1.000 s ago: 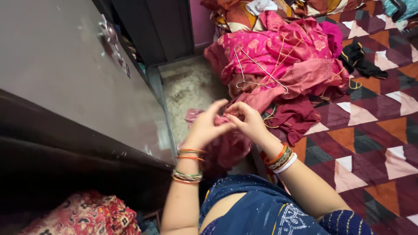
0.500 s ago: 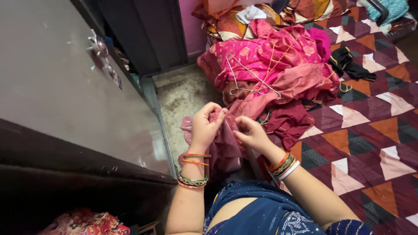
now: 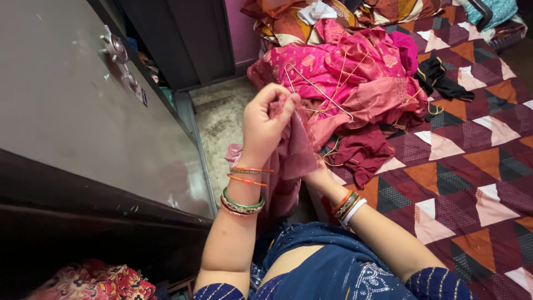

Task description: The person ties strings on a red blouse, folds the blouse, and places it into a closet before picking up a pink sari and folding it by hand on a bed.

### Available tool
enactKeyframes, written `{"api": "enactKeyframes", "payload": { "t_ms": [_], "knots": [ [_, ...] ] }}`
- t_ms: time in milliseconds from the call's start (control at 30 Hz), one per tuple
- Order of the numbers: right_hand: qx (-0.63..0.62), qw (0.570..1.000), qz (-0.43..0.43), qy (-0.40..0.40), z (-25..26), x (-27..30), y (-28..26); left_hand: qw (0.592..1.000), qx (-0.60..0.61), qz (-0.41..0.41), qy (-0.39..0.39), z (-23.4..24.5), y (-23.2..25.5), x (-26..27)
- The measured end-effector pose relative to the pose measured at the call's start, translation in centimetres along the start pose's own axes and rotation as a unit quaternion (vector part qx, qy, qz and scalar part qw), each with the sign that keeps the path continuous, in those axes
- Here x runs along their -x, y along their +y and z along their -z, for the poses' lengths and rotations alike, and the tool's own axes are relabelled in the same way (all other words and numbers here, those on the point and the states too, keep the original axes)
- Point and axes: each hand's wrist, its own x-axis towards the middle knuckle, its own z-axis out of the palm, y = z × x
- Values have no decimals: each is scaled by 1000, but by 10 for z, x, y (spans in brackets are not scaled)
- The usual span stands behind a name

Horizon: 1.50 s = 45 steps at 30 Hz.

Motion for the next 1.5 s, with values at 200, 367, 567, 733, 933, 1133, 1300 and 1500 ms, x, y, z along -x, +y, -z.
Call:
{"api": "enactKeyframes", "payload": {
  "t_ms": [200,367,567,733,933,1133,1300,1500],
  "knots": [
    [232,970,38,-53,10,13,27,994,93,-58,-16,3,26,-20],
    [200,973,-118,1,22,35,61,990,92,-107,6,21,44,-32],
    [135,943,-209,-222,55,47,83,964,32,-185,187,109,39,-48],
    [383,911,-110,-111,90,9,11,938,-45,-207,274,171,31,-33],
    [405,899,152,64,76,-48,-243,935,-79,-97,332,180,19,-2],
    [130,978,161,-17,5,-11,-351,961,-74,-71,258,133,-11,5],
    [375,912,96,-134,-55,-28,-288,998,1,-60,-29,59,-11,17],
    [193,973,48,-113,-58,-37,-254,983,-148,41,-100,31,-9,24]
  ]
}}
